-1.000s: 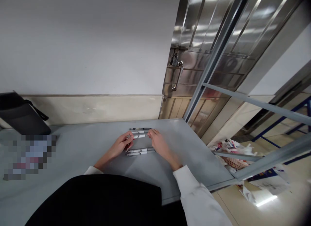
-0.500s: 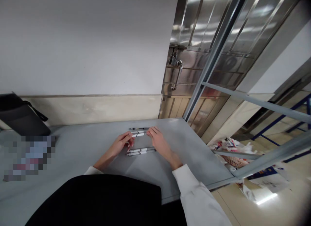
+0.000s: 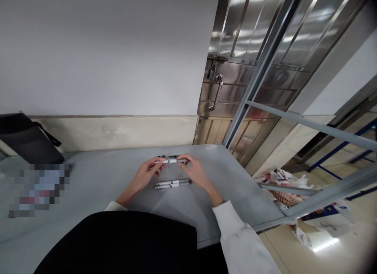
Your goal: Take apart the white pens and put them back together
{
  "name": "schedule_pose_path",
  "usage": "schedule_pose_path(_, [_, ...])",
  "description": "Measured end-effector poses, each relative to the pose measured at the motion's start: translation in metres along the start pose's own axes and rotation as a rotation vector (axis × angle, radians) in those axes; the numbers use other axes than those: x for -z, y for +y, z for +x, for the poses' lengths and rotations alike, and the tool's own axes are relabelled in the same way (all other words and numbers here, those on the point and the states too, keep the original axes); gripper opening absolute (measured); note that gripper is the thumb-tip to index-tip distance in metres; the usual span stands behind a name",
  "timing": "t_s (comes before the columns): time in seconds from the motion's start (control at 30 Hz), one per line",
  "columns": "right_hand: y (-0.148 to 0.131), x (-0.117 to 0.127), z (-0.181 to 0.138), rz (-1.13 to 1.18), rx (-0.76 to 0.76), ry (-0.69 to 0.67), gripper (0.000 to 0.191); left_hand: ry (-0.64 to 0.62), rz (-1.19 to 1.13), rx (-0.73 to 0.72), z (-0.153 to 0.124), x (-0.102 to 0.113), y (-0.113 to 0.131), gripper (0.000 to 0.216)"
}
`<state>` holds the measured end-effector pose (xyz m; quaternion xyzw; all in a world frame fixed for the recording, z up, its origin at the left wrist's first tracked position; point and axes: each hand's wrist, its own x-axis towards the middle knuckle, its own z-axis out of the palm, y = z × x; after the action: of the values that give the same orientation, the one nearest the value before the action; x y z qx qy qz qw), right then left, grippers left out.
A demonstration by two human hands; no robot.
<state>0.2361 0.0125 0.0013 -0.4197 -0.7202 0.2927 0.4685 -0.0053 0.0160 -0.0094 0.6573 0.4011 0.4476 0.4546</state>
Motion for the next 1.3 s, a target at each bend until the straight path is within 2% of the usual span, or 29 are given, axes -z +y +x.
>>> schedule_pose_path(0.13, [0.0010,0.0007,0.0011,0.102,-0.104,-0.027,0.024,-0.004,0.019,0.000,-0.0012,-0.0009,0.0005,0.043])
schedule_pose_path(0.33, [0.0008,0.0011,0.0021,0.177,-0.038,-0.010,0.018,-0.012,0.010,-0.012,-0.0012,-0.0016,-0.0026,0.042])
schedule_pose_path(0.5, [0.0029,-0.0008,0.0018,0.206,-0.155,-0.022,0.023,-0.021,0.020,-0.015,-0.0009,-0.0014,-0.0031,0.042])
schedule_pose_path(0.7, [0.0013,-0.0015,0.0028,0.204,-0.046,0.024,0.015,-0.019,0.031,-0.008,-0.0017,-0.0016,-0.0016,0.041])
schedule_pose_path(0.9, [-0.0023,-0.0013,0.0018,0.203,-0.177,-0.017,0.021,-0.027,0.010,-0.007,-0.0010,-0.0026,-0.0059,0.040])
schedule_pose_path(1.07, [-0.0067,0.0021,0.0014,0.184,-0.021,0.004,0.015,-0.021,-0.007,-0.020,-0.0009,-0.0028,-0.0061,0.038])
schedule_pose_path(1.23, [-0.0024,0.0001,0.0019,0.210,-0.126,0.009,0.019,-0.019,-0.007,-0.021,-0.0017,-0.0039,-0.0044,0.039])
schedule_pose_path(1.3, [-0.0019,0.0001,0.0018,0.192,-0.119,0.015,0.017,-0.019,-0.012,-0.014,-0.0023,-0.0046,-0.0033,0.039])
